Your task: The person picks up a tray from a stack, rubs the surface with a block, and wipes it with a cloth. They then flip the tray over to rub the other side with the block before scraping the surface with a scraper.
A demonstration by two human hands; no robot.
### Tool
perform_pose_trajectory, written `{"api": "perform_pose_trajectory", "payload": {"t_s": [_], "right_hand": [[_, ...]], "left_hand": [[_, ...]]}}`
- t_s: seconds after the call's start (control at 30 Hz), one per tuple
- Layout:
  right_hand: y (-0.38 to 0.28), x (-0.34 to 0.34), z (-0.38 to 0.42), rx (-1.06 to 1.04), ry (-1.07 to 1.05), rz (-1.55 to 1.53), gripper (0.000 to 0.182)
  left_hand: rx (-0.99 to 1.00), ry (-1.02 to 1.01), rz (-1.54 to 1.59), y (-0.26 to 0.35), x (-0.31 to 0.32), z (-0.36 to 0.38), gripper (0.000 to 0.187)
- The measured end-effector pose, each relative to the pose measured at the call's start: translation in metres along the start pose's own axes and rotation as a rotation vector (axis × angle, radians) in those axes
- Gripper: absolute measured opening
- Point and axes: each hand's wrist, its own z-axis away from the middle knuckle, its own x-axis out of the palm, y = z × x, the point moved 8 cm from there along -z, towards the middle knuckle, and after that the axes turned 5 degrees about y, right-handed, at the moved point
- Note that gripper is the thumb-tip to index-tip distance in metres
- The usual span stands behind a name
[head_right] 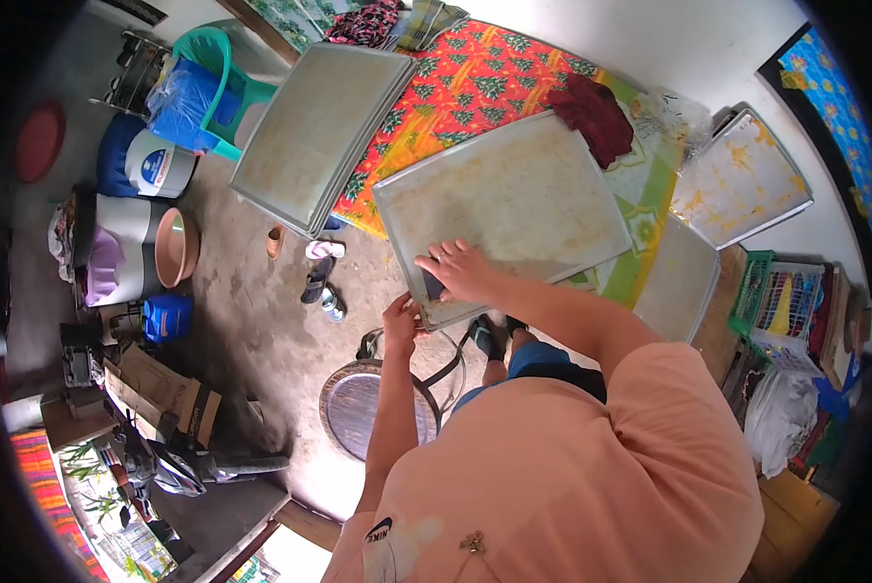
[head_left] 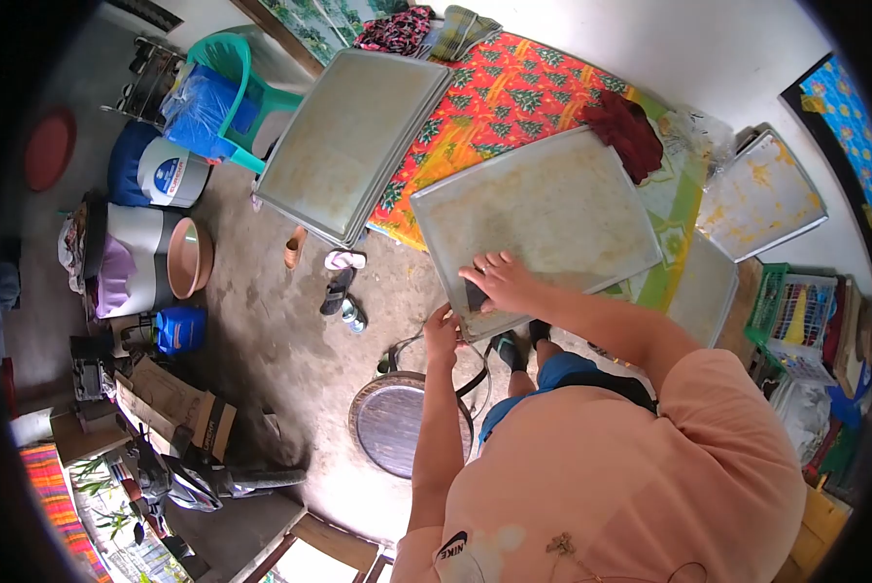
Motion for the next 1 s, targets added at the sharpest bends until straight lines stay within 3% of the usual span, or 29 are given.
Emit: {"api": "perform_pose_trajectory", "payload": {"t_s": [0.13, 0.33, 0.43, 0.53, 0.73, 0.83, 0.93, 1.0], "right_hand": [[0.04, -0.007, -0.018, 0.225, 0.111, 0.054, 0.082], [0.036, -0.013, -0.009, 0.134, 0.076, 0.109, 0.08], [0.083, -0.025, 0.004, 0.366, 0.187, -0.007, 0.079], [0.1, -0.029, 0.021, 0.485, 0.084, 0.058, 0.079], [0.01, 0.009, 0.03, 0.243, 0.068, 0.014, 0.078], [0.059, -0.011, 0.026, 0.434, 0.149, 0.009, 0.074], [0.058, -0.012, 0.027, 0.411, 0.143, 0.057, 0.075], [0.022, 0.001, 0.025, 0.258, 0.09, 0.039, 0.076]], "left_hand": [[0.018, -0.003, -0.023, 0.01, 0.002, 0.0, 0.039], [-0.035, -0.046, -0.021, 0.009, 0.007, 0.0, 0.039], [-0.027, -0.039, -0.01, 0.014, 0.008, 0.0, 0.039], [-0.001, -0.082, -0.027, 0.015, 0.009, -0.002, 0.039], [-0.006, -0.084, -0.011, 0.01, 0.01, -0.006, 0.037], [0.019, -0.051, -0.022, 0.007, 0.006, -0.009, 0.036], [0.033, -0.061, -0.047, 0.007, 0.006, -0.013, 0.036], [0.035, -0.072, -0.054, 0.005, 0.007, -0.014, 0.036]]}}
